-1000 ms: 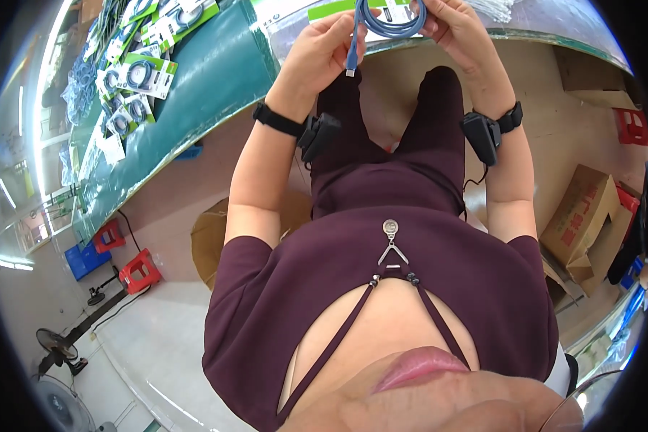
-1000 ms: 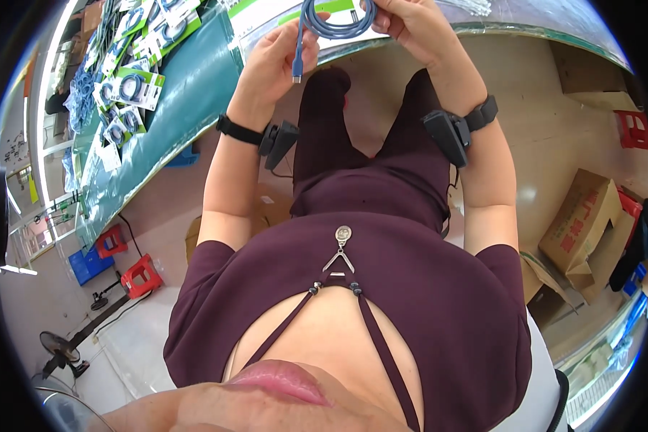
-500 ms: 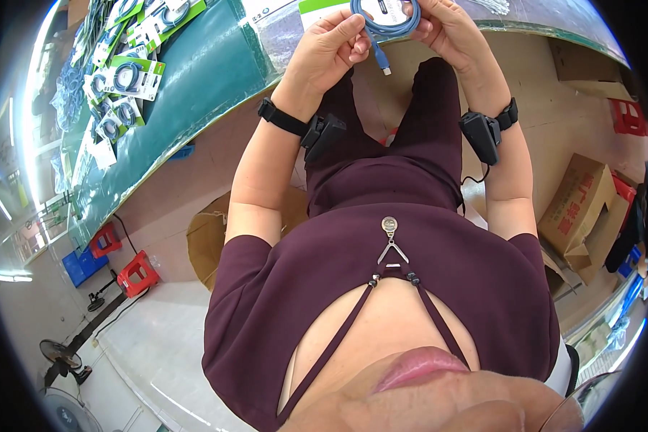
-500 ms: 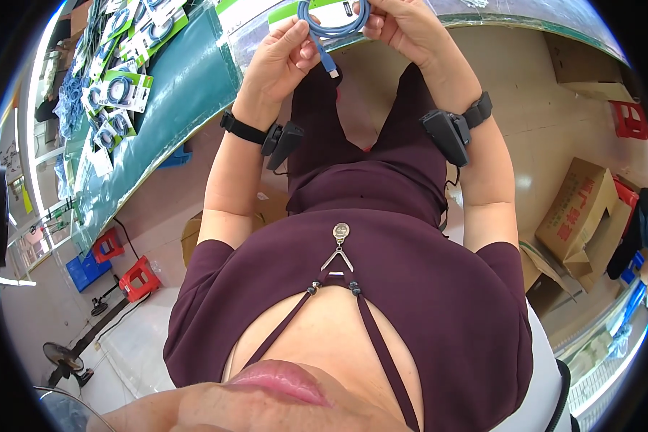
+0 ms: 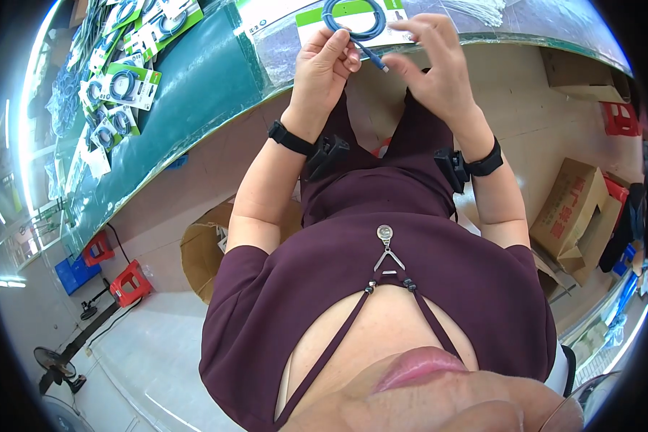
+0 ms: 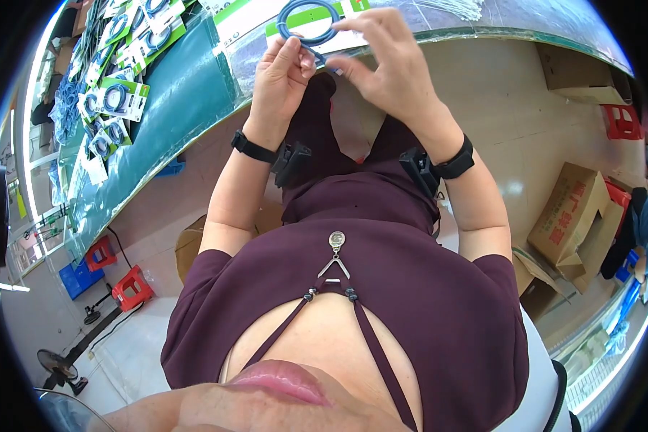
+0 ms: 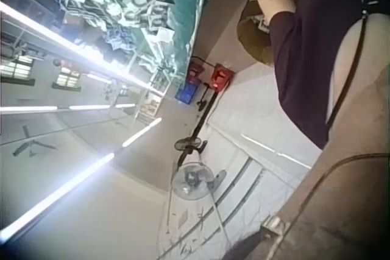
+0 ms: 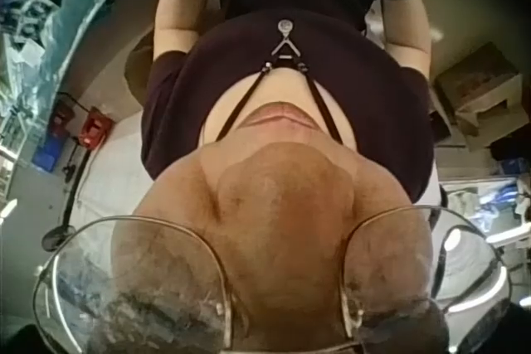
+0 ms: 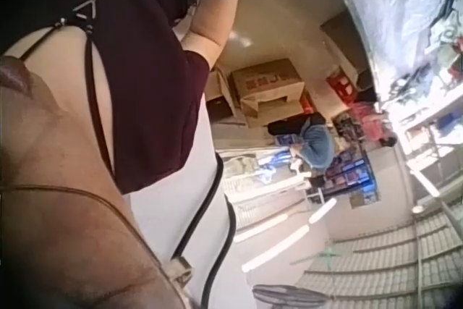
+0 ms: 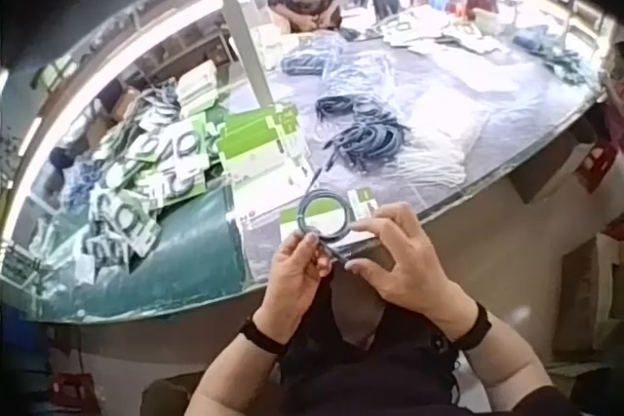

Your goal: The person packages a cable by threading a plastic tie through the cardboard backing and around the coiled cable, then pulls the tie tight. They turn the package over to inspect it, then pick up a new cable and backing to repeat the process.

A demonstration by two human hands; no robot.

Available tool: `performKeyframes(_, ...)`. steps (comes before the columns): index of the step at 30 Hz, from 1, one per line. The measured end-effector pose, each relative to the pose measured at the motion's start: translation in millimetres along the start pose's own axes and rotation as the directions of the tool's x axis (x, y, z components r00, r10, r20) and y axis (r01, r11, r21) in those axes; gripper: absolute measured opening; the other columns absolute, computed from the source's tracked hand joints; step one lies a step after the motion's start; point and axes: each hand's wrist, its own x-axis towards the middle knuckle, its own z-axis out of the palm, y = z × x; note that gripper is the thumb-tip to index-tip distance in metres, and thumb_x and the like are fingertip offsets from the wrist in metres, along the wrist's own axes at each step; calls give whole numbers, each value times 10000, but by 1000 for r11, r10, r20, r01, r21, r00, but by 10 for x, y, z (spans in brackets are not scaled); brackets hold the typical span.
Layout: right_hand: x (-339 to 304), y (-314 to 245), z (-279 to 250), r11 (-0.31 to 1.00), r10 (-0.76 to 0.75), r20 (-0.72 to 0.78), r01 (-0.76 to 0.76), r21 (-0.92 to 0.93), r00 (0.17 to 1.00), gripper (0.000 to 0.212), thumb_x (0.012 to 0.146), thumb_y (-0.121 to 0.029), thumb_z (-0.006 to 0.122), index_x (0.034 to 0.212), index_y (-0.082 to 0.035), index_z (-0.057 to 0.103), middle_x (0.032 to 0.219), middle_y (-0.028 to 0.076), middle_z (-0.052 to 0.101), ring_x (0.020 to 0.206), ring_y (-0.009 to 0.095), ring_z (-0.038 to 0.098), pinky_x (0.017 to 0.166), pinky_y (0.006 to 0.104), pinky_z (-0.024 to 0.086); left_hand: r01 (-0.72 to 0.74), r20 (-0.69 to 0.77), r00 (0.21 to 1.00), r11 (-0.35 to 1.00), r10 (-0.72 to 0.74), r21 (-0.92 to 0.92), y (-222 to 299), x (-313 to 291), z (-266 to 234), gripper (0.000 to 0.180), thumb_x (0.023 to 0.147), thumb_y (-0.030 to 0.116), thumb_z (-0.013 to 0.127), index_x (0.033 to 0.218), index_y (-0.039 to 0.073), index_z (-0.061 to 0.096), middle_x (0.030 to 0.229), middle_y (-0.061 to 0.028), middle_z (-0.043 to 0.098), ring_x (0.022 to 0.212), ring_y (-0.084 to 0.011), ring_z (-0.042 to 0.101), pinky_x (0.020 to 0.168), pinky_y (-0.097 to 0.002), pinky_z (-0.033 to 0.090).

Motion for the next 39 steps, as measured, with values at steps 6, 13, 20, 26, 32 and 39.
performKeyframes(6, -86, 174, 96, 985, 39, 229, -76, 155, 973, 416, 928, -272, 599, 1266, -32, 561, 1052, 85, 585, 841, 145, 539, 781, 298, 465, 84, -72, 994, 996, -82, 26, 156, -40, 242, 108, 907, 127, 642, 875, 44, 581, 743, -44, 596, 617, -125, 594, 507, -240, 440)
performKeyframes(13, -143, 389, -94, 485, 188, 699, -684, 545, 690, 413, 999, -322, 470, 1269, -23, 560, 925, 70, 617, 833, 147, 570, 774, 286, 470, 263, -115, 954, 958, -276, -113, 186, 54, 300, 136, 898, 138, 655, 868, 34, 572, 734, -43, 593, 601, -108, 589, 473, -199, 441)
performKeyframes(20, -112, 526, -115, -103, 93, 781, -774, 625, 618, 451, 1028, -323, 387, 1202, 57, 557, 901, 150, 637, 810, 196, 635, 768, 307, 528, 313, -81, 939, 928, -334, -204, 189, 104, 323, 149, 902, 135, 646, 893, 10, 564, 745, -64, 605, 611, -101, 596, 458, -174, 446)
performKeyframes(26, -59, 498, -126, -194, 216, 768, -744, 640, 603, 465, 1031, -314, 364, 1218, 82, 522, 1039, 210, 637, 923, 255, 658, 848, 343, 553, 304, -241, 903, 926, -356, -225, 258, 125, 503, 165, 910, 109, 625, 983, -29, 574, 767, -79, 618, 605, -113, 597, 466, -200, 465)
performKeyframes(32, 0, 554, -233, -195, 267, 709, -683, 703, 653, 488, 1037, -318, 341, 1220, 107, 497, 1151, 210, 606, 930, 234, 660, 833, 309, 555, -130, 23, 988, 753, 151, 645, 322, -170, 72, 170, 878, 85, 633, 1013, -11, 600, 813, -84, 629, 677, -189, 612, 572, -290, 501)
performKeyframes(39, 485, 301, -486, 217, 395, 703, -804, 554, 592, 336, 938, -277, 579, 1143, -11, 594, 878, 33, 589, 709, 98, 534, 618, 216, 419, -312, 463, 784, -384, 412, 869, 339, -256, -308, 263, 825, 120, 664, 1069, 29, 633, 1063, -110, 611, 1041, -296, 557, 862, -379, 462)
